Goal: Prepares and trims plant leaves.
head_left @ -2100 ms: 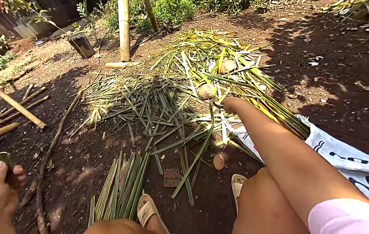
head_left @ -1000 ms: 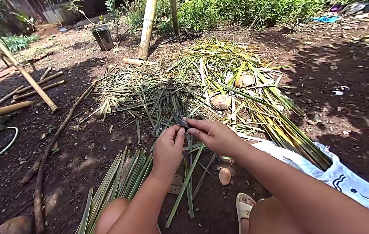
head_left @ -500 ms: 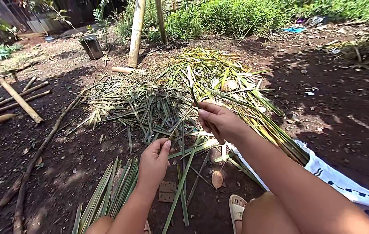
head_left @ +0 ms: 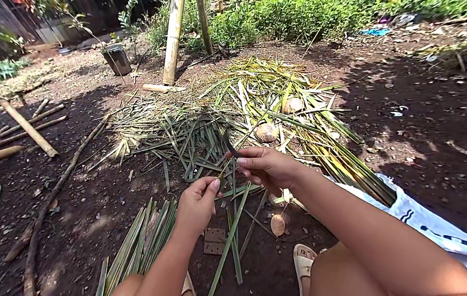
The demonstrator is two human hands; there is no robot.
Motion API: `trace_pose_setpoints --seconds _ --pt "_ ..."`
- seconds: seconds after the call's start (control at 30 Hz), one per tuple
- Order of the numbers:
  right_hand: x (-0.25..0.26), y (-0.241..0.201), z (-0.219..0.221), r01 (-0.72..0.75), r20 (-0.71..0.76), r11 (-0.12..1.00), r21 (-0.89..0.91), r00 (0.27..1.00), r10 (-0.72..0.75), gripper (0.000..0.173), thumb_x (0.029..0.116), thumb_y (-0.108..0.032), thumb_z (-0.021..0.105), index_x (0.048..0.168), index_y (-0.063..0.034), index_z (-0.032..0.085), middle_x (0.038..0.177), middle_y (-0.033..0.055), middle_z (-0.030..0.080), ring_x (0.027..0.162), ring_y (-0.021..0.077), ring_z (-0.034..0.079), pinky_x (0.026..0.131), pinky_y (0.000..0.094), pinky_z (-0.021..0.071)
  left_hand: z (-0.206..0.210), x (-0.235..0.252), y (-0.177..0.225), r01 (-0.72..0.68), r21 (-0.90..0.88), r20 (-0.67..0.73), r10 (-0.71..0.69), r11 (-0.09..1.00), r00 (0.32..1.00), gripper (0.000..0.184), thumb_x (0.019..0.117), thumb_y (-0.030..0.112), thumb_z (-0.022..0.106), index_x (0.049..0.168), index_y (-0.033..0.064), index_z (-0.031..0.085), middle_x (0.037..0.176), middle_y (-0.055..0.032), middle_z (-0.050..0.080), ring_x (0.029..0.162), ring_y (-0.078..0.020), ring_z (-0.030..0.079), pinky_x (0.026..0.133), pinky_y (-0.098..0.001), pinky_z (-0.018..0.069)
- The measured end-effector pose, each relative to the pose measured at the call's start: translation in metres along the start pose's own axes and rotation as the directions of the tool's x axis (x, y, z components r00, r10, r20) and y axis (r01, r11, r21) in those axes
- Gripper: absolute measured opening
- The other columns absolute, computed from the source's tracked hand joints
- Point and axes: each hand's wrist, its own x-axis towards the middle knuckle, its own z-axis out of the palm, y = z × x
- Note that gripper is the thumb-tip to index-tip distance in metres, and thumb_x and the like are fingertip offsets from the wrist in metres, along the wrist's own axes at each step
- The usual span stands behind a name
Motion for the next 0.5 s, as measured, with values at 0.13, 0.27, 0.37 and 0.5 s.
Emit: trace_pose_setpoints --seconds 0.13,0.27,0.37,0.5 --pt "-0.002 -0.002 -0.005 -0.009 -0.018 1.000 0.018 1.000 0.009 0.029 0.1047 -0.009 0.051 0.132 -0.0067 0.060 0.074 0.0011 0.058 0.053 0.0033 0.053 0.050 0.0156 0.0470 -0.001 0.000 0.001 0.014 0.032 0.012 -0.014 0.999 1.000 0.021 0.1058 0.020 0.056 0.112 0.0073 0.071 0.081 0.0046 0.071 0.051 -0.0009 0.055 0.047 -0.0166 0.0469" --pt "-0.004 -0.006 -0.008 0.002 -0.088 1.000 0.009 0.996 -0.001 0.026 0.1058 -0.010 0.051 0.129 -0.0049 0.062 0.074 0.0016 0.058 0.053 0.0036 0.053 0.049 0.0157 0.0470 -0.001 0.001 -0.002 0.002 0.030 0.019 -0.002 1.000 1.000 0.020 0.1056 0.020 0.057 0.112 0.0069 0.071 0.080 0.0040 0.071 0.049 -0.0009 0.054 0.046 -0.0167 0.0458" --pt "-0.006 -0.012 -0.020 0.036 -0.155 0.999 0.011 0.987 -0.034 0.027 0.1074 -0.013 0.047 0.129 -0.0056 0.062 0.070 0.0000 0.056 0.050 0.0034 0.052 0.047 0.0164 0.0473 -0.002 0.000 -0.001 0.018 0.025 0.038 -0.019 1.000 0.999 0.020 0.1054 0.019 0.057 0.111 0.0071 0.072 0.080 0.0041 0.071 0.049 -0.0008 0.054 0.046 -0.0162 0.0454" --pt "-0.011 -0.021 -0.036 0.078 -0.208 0.995 0.055 0.976 -0.065 0.028 0.1086 -0.014 0.043 0.130 -0.0085 0.061 0.069 -0.0016 0.054 0.048 0.0031 0.049 0.046 0.0172 0.0461 -0.004 -0.001 0.001 0.031 0.035 0.069 -0.033 0.999 0.997 0.019 0.1053 0.019 0.057 0.110 0.0075 0.072 0.080 0.0041 0.071 0.049 -0.0005 0.054 0.046 -0.0160 0.0452"
